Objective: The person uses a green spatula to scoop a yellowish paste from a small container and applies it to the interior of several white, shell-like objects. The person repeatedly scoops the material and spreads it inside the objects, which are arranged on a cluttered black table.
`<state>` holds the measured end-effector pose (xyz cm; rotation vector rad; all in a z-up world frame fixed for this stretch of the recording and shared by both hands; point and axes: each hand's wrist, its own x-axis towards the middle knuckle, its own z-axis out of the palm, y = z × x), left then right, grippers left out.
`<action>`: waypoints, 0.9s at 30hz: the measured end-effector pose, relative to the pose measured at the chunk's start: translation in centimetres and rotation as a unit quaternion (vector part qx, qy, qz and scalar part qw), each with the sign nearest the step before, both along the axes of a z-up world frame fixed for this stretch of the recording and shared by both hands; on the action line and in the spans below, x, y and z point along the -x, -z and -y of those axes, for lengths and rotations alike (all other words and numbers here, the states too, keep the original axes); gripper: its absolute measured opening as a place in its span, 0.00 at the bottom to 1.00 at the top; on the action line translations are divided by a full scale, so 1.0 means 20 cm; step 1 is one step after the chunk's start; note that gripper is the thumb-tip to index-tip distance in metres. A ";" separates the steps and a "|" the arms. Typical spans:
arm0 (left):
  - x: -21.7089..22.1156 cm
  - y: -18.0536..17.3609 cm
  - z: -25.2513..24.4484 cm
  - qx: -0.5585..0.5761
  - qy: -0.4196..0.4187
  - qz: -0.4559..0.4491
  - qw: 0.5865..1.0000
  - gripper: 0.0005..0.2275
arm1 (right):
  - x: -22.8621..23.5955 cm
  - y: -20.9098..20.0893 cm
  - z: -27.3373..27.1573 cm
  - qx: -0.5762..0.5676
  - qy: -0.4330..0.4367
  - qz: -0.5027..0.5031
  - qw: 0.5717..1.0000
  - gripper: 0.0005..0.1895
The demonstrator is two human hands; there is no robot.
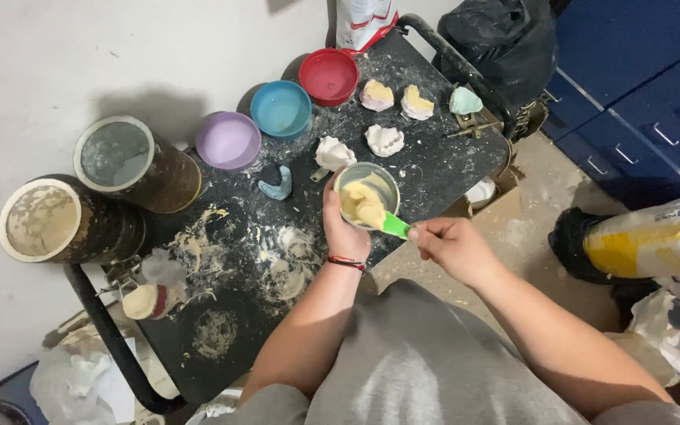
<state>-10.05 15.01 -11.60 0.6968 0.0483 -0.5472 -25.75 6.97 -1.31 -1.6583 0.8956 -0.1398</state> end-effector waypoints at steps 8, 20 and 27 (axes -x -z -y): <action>-0.05 0.05 -0.24 -0.180 0.182 0.014 0.967 0.20 | 0.13 0.13 0.12 0.023 -0.009 -0.014 1.000 0.18; -0.15 0.11 -0.40 -0.243 0.241 0.049 0.938 0.20 | 0.15 0.20 0.17 0.022 -0.020 -0.003 1.000 0.18; -0.16 0.01 -0.36 -0.326 0.272 0.061 0.903 0.21 | 0.18 0.17 0.16 0.011 0.013 -0.005 1.000 0.15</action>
